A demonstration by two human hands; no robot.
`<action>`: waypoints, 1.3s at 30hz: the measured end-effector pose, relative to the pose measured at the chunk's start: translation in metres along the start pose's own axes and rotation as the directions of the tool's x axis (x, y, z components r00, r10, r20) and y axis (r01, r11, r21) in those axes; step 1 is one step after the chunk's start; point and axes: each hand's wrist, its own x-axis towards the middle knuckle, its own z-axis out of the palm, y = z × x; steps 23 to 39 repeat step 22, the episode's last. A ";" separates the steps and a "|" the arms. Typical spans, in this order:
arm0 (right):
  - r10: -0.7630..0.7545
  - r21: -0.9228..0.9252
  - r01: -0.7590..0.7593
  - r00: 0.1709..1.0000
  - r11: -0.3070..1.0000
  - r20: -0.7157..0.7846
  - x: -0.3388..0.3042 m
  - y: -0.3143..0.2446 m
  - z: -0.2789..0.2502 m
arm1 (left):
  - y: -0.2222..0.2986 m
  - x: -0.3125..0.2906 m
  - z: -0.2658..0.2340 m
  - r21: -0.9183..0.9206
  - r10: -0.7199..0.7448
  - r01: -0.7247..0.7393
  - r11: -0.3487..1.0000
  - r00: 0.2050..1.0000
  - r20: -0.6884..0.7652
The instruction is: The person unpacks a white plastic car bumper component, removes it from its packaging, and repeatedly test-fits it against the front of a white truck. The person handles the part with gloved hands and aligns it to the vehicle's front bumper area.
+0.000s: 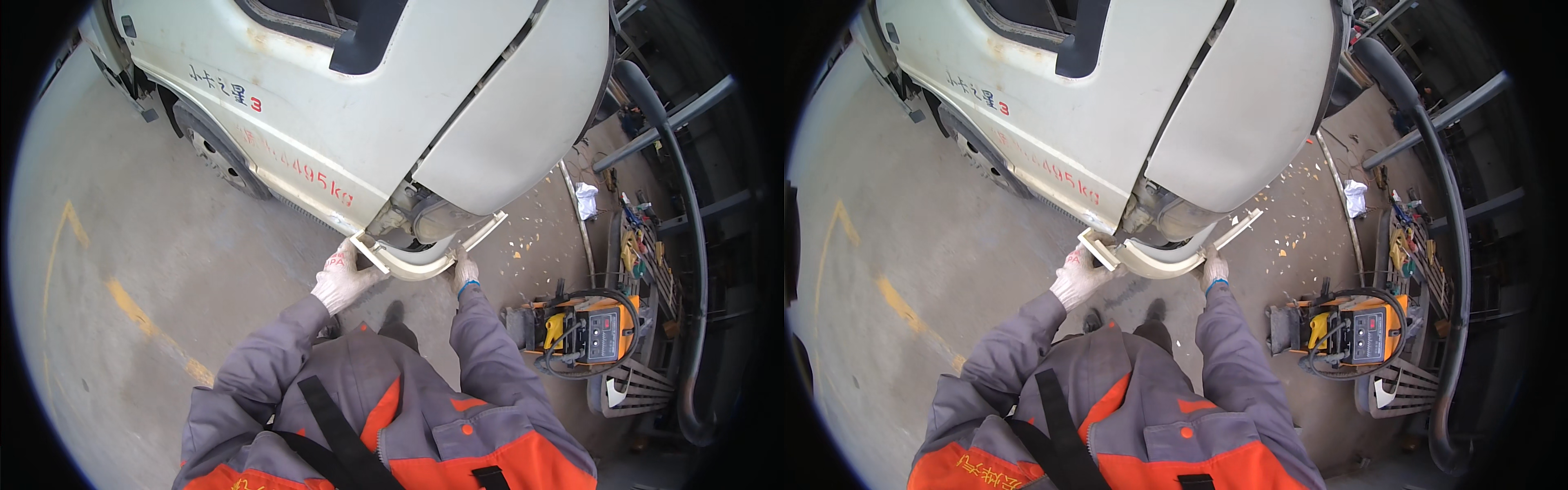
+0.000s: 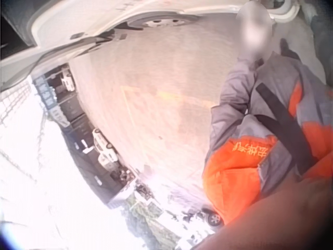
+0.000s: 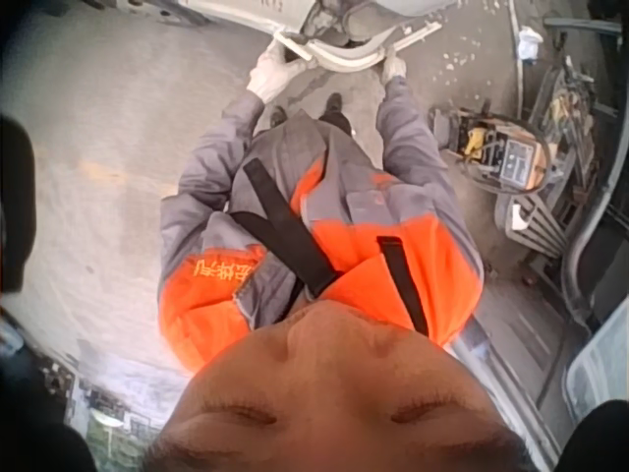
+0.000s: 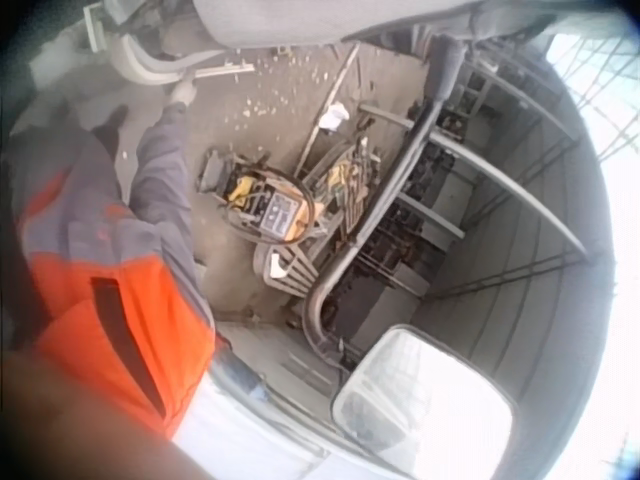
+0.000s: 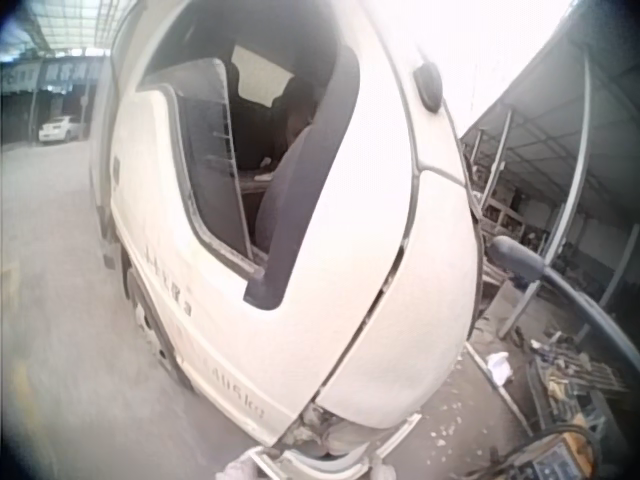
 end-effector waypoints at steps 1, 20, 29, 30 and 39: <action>0.002 0.018 -0.002 1.000 1.000 -0.004 0.006 0.003 -0.002 | 0.005 0.003 0.001 0.001 0.002 -0.002 1.000 1.000 0.000; 0.009 0.084 -0.011 1.000 0.996 0.024 0.066 0.005 -0.013 | 0.025 0.046 0.014 -0.058 0.001 -0.002 0.998 1.000 -0.022; 0.020 0.092 -0.023 0.999 0.995 0.038 0.064 0.003 -0.008 | 0.023 0.053 0.017 -0.018 -0.007 0.007 1.000 0.999 -0.034; 0.020 0.092 -0.023 0.999 0.995 0.038 0.064 0.003 -0.008 | 0.023 0.053 0.017 -0.018 -0.007 0.007 1.000 0.999 -0.034; 0.020 0.092 -0.023 0.999 0.995 0.038 0.064 0.003 -0.008 | 0.023 0.053 0.017 -0.018 -0.007 0.007 1.000 0.999 -0.034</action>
